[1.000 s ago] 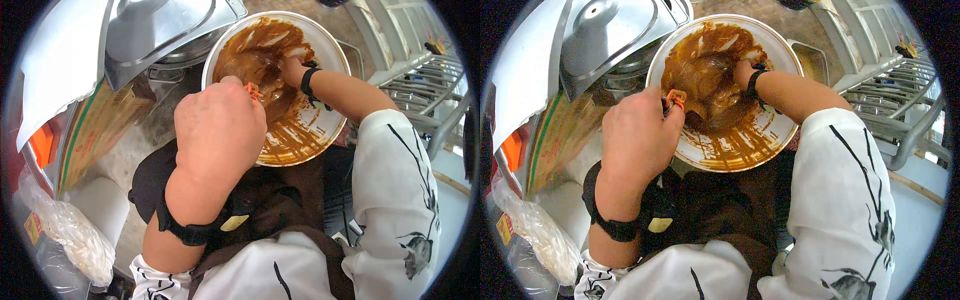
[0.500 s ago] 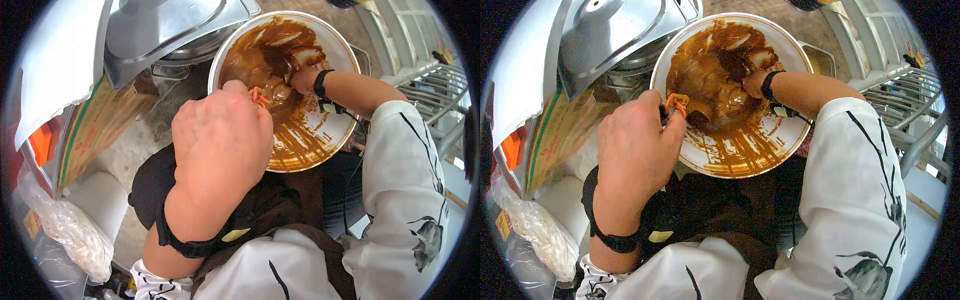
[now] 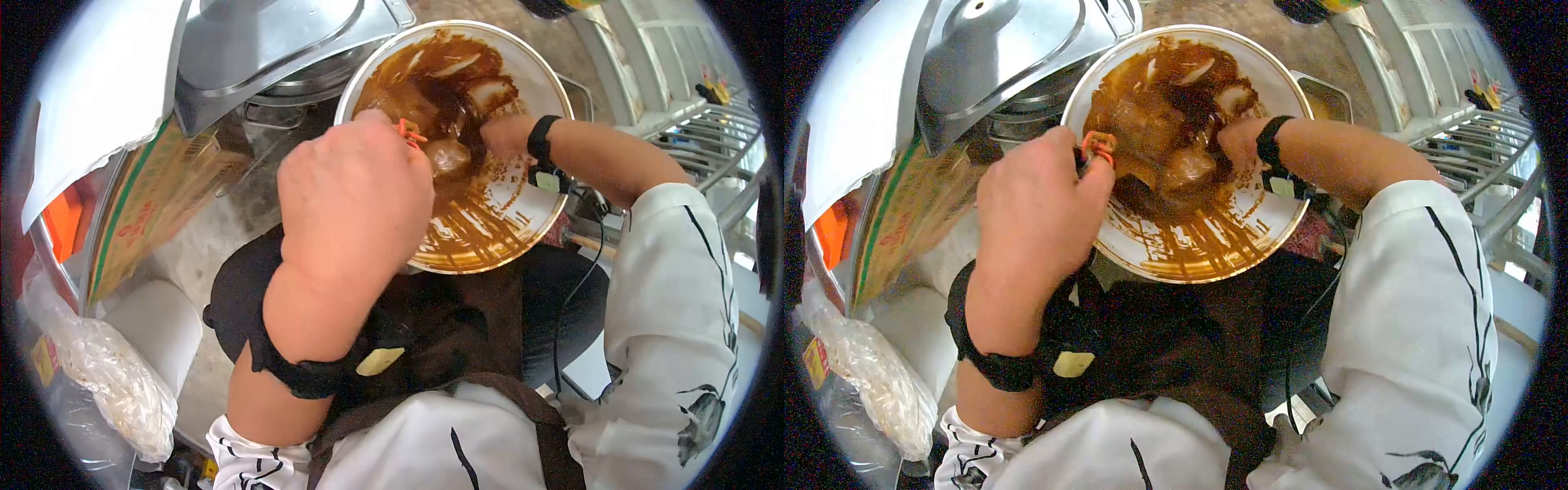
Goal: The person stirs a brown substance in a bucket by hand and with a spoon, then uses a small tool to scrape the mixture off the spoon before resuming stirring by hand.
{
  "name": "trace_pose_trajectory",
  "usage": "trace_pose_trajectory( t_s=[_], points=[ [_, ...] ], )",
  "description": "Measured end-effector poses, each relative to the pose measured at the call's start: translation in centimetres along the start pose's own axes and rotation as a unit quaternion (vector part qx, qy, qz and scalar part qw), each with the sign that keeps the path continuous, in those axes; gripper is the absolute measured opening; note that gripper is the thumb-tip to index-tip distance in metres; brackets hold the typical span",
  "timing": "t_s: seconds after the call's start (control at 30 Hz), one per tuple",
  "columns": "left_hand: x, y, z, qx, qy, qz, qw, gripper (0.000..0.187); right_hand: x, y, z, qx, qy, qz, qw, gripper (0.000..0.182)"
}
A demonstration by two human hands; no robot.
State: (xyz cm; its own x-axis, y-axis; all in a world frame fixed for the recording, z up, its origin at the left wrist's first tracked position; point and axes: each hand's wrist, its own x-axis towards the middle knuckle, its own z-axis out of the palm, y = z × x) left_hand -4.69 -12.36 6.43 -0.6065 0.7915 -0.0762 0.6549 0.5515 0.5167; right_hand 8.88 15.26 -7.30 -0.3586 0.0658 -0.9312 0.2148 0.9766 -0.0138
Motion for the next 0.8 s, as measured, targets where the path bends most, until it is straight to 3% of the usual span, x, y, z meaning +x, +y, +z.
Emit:
trace_pose_trajectory(
  t_s=[0.03, 0.1, 0.17, 0.23, 0.4, 0.5, 0.57, 0.73, 0.8],
  points=[
    [0.0, 0.1, 0.0, 0.012, 0.013, 0.007, 1.0, 0.021, 0.0, -0.1, 0.2, 0.003, -0.001, 0.003, 1.0, 0.016],
    [-0.1, 0.2, 0.1, 0.018, 0.018, 0.01, 1.0, 0.021, -0.5, -0.5, -0.4, -0.19, 0.106, -0.004, 0.976, 0.019],
    [0.0, 0.3, 0.0, 0.025, 0.027, 0.013, 0.999, 0.022, -1.3, -1.4, -1.2, -0.199, 0.136, 0.021, 0.97, 0.02],
    [0.0, 0.4, -0.1, 0.022, 0.026, 0.023, 0.999, 0.022, -0.8, -2.1, -1.7, -0.286, 0.103, 0.109, 0.946, 0.021],
    [-0.2, 0.5, -0.2, 0.023, 0.027, 0.027, 0.999, 0.022, -2.7, -4.0, -3.2, -0.324, 0.028, 0.125, 0.937, 0.025],
    [0.0, 0.4, -0.2, 0.021, 0.023, 0.023, 0.999, 0.022, 0.5, -3.3, -1.4, -0.328, 0.05, 0.15, 0.931, 0.025],
    [-0.1, 0.3, -0.1, 0.018, 0.019, 0.023, 0.999, 0.022, 2.4, -3.3, -0.4, -0.39, -0.005, 0.195, 0.9, 0.026],
    [0.0, 0.0, -0.3, -0.021, 0.001, -0.005, 1.0, 0.03, 3.0, -1.9, 1.1, -0.392, 0.098, 0.079, 0.911, 0.018],
    [0.0, 0.1, -0.6, -0.003, 0.0, -0.004, 1.0, 0.025, 3.8, -1.1, 1.1, -0.384, 0.076, 0.047, 0.919, 0.017]
  ],
)
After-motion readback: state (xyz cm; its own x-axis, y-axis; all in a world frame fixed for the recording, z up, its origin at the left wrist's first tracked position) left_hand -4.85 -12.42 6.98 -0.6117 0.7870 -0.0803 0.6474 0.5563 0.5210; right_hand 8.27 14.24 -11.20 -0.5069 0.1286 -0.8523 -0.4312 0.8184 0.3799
